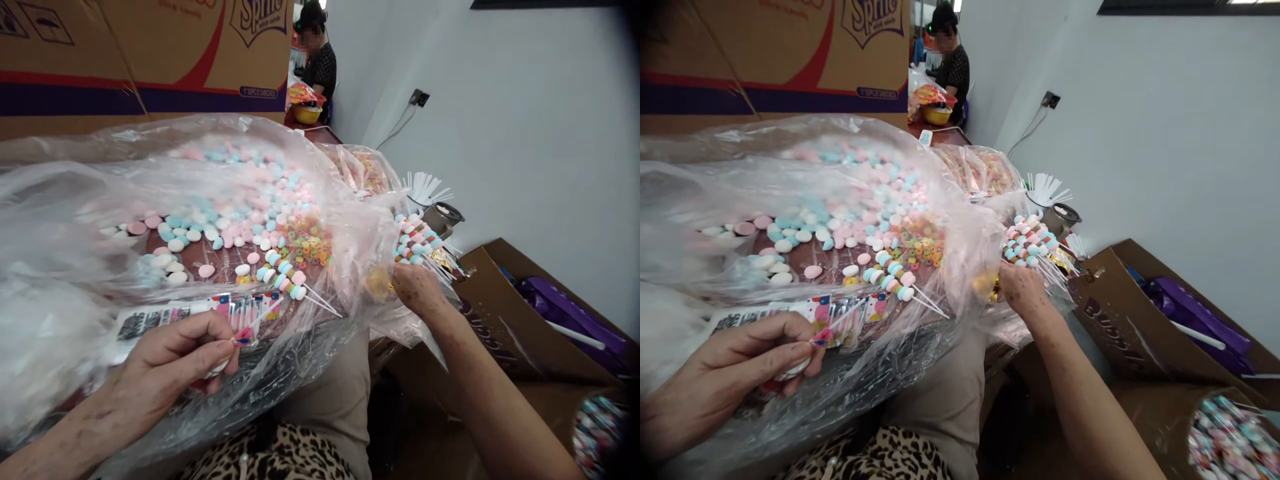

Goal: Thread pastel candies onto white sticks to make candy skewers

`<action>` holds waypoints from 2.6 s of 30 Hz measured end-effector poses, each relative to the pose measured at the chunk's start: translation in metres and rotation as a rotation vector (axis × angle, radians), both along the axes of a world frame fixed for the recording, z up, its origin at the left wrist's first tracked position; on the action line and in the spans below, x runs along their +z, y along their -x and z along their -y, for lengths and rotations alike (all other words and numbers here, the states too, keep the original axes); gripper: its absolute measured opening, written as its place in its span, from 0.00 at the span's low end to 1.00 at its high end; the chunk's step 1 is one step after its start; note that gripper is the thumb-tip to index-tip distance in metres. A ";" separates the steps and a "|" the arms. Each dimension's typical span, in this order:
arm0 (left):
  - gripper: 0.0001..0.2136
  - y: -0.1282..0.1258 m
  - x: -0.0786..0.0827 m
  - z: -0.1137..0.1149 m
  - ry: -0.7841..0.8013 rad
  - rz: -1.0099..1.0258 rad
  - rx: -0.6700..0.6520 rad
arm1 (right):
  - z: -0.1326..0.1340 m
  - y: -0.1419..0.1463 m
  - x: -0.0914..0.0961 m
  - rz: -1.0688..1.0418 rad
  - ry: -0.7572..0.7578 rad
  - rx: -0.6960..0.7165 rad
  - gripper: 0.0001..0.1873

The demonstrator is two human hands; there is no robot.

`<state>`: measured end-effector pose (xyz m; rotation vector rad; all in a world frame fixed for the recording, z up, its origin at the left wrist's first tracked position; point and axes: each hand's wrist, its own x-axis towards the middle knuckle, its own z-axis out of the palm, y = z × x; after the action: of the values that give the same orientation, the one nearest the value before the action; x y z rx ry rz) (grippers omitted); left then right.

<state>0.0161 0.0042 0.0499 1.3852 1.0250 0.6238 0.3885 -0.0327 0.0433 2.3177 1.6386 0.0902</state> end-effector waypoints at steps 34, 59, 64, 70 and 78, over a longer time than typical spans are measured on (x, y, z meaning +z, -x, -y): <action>0.15 -0.032 -0.011 0.007 0.344 0.437 0.099 | -0.008 0.187 -0.014 -1.469 -0.500 0.367 0.07; 0.05 -0.022 0.009 -0.021 0.172 -0.133 -0.412 | -0.010 0.158 0.010 -0.281 -0.411 1.495 0.09; 0.04 -0.027 0.006 -0.021 -0.087 -0.253 -0.326 | 0.001 0.168 0.002 -0.165 -0.499 1.313 0.14; 0.04 -0.044 -0.007 -0.008 -0.633 -0.255 0.089 | -0.033 0.178 -0.020 -0.498 -0.914 0.765 0.15; 0.16 -0.038 0.000 -0.005 -0.038 0.313 0.250 | -0.031 0.206 0.001 -1.280 -0.912 0.544 0.10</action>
<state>0.0543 0.0092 0.0498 1.1541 0.9419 1.0158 0.1827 -0.0020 0.0438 2.5234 3.3981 -0.8877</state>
